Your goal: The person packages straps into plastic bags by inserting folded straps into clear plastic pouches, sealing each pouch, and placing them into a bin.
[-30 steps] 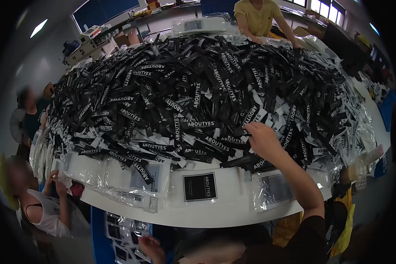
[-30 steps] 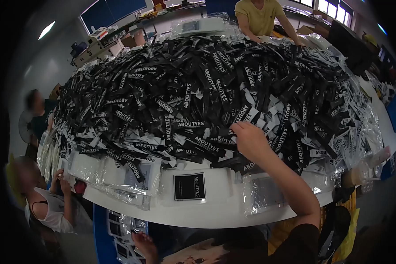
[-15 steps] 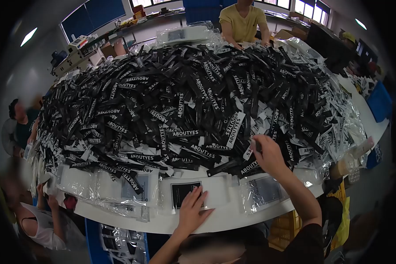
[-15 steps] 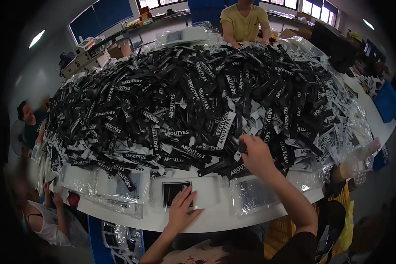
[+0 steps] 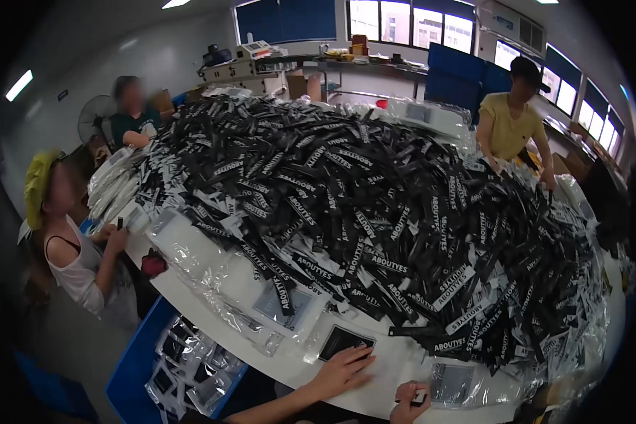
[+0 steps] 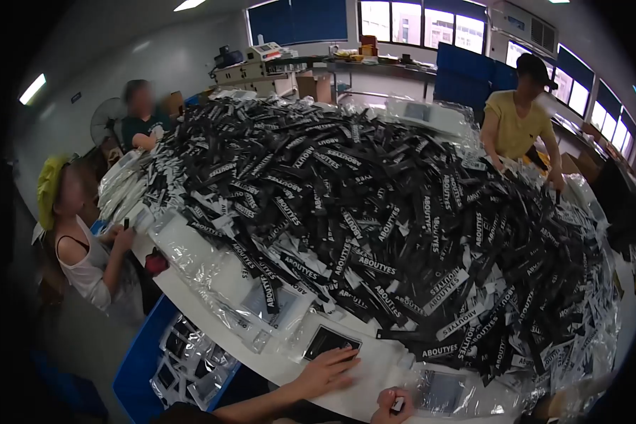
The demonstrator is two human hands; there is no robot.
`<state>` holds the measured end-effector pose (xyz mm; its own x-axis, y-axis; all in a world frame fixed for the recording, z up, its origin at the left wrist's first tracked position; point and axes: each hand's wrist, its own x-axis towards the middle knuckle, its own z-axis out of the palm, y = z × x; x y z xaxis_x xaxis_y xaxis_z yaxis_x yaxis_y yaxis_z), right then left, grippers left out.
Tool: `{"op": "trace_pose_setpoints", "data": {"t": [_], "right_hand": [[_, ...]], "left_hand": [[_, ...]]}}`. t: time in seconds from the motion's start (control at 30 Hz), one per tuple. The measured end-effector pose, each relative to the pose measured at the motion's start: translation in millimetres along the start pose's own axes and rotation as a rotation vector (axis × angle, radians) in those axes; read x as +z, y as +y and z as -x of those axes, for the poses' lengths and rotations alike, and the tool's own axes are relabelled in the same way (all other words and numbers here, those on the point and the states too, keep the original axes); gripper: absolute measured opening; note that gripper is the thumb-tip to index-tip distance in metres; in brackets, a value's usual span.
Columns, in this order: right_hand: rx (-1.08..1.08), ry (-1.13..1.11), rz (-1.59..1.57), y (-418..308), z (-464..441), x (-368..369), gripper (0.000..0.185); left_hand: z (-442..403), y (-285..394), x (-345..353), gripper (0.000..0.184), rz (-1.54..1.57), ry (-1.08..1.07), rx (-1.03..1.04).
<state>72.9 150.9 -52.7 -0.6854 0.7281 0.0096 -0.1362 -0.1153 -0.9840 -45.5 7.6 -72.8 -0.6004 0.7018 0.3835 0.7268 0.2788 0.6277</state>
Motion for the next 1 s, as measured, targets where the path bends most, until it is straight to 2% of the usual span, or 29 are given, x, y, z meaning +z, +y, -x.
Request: {"op": "trace_pose_setpoints", "data": {"t": [0.03, 0.07, 0.17, 0.2, 0.23, 0.3, 0.37, 0.5, 0.73, 1.0], "right_hand": [[0.016, -0.013, 0.037, 0, 1, 3, 0.01], [0.03, -0.03, 0.055, -1, 2, 5, 0.01], [0.059, -0.083, 0.074, -8, 5, 12, 0.01], [0.067, -0.103, 0.078, -9, 6, 14, 0.01], [0.071, -0.121, 0.084, -10, 7, 16, 0.011], [0.07, -0.157, 0.087, -9, 9, 20, 0.011], [0.07, -0.176, 0.084, -10, 11, 19, 0.011], [0.044, -0.173, 0.079, -16, 8, 5, 0.011], [0.065, -0.228, 0.104, -25, 12, -11, 0.012], [0.174, -0.56, 0.103, -19, 31, 21, 0.012]], "left_hand": [[-1, -1, 0, 0.034, 0.121, 0.046, -0.024], [1, -2, 0, 0.034, 0.097, 0.082, -0.023], [2, -1, 0, 0.033, 0.258, -0.083, -0.471], [0, 4, -5, 0.033, 0.255, -0.067, -0.475], [-1, 9, -10, 0.03, 0.339, -0.02, -0.589], [-6, 25, -20, 0.028, 0.424, 0.038, -0.691], [-4, 52, -29, 0.024, 0.362, 0.507, -0.18], [2, 87, -27, 0.024, 0.359, 0.414, -0.148], [27, 99, -16, 0.024, 0.479, 0.251, -0.279], [43, 86, -36, 0.025, 0.617, 0.068, -0.544]]}}
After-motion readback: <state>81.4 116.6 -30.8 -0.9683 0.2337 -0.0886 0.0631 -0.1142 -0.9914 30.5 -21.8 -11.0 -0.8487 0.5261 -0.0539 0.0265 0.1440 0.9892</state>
